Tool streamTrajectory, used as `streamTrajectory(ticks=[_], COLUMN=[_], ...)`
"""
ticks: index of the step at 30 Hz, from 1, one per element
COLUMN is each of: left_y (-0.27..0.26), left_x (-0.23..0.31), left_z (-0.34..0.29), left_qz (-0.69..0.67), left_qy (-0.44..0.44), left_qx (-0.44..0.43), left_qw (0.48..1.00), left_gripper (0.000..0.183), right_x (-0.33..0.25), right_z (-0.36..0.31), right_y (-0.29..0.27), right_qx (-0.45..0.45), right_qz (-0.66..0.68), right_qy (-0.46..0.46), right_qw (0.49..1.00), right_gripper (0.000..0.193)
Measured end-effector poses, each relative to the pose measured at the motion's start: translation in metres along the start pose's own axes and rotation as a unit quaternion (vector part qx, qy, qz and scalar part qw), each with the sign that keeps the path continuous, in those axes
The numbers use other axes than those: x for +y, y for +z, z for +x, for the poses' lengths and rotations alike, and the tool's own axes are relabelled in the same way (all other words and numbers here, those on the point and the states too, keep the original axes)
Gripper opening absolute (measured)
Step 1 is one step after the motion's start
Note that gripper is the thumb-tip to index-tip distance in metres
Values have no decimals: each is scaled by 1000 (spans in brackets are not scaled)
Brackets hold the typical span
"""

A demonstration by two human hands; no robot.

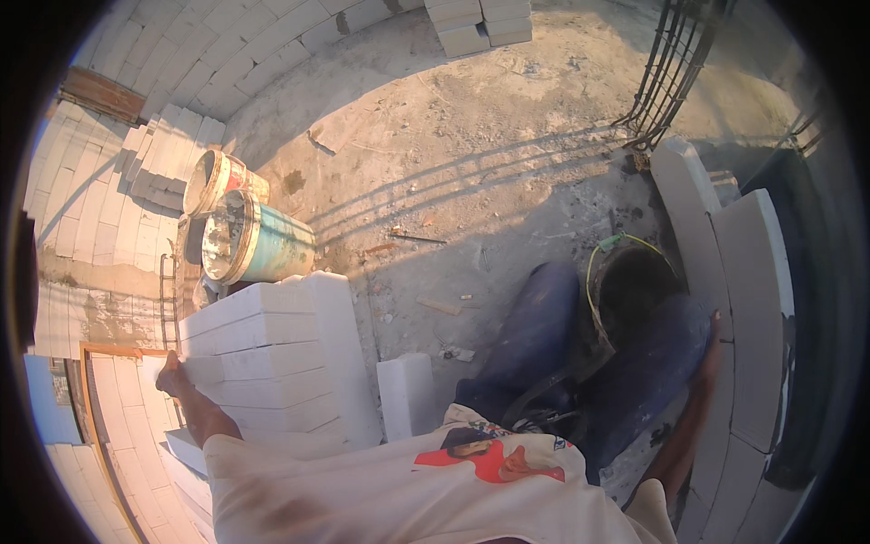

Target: The person applies mortar to a curved wall using a trowel and places white blocks into the wall structure. They use a hammer to tap the blocks into position and a tape measure to check dimensions.

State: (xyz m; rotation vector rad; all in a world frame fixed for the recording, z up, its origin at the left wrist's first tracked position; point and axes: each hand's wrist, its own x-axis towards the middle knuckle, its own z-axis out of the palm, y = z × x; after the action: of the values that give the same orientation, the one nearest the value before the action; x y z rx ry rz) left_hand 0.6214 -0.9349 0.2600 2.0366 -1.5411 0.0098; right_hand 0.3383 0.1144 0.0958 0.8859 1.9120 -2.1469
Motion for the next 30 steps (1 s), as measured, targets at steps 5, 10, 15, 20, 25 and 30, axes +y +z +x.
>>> streamTrajectory(ticks=[5,10,15,20,25,30], left_y=[-14,-43,-88,-95,-106,-179], left_x=[14,32,37,58,66,83], left_z=[-68,-142,-222,-275,-320,-308], left_qz=[-21,-40,-47,-34,53,96], left_qy=[-28,-10,26,63,109,136], left_qx=[9,-35,-105,-133,-119,-306], left_qw=[999,999,993,989,986,937], left_gripper=[98,100,102,107,99,75], right_x=[16,29,40,6,32,33], right_z=[9,14,40,38,58,43], right_y=[-15,-30,-38,-48,-78,-90], right_qx=[2,-38,-52,-43,-23,-11], right_qz=[43,82,55,59,56,27], right_qy=[13,5,24,9,31,22], right_qw=[999,996,997,997,998,999], right_gripper=[90,86,80,81,91,106])
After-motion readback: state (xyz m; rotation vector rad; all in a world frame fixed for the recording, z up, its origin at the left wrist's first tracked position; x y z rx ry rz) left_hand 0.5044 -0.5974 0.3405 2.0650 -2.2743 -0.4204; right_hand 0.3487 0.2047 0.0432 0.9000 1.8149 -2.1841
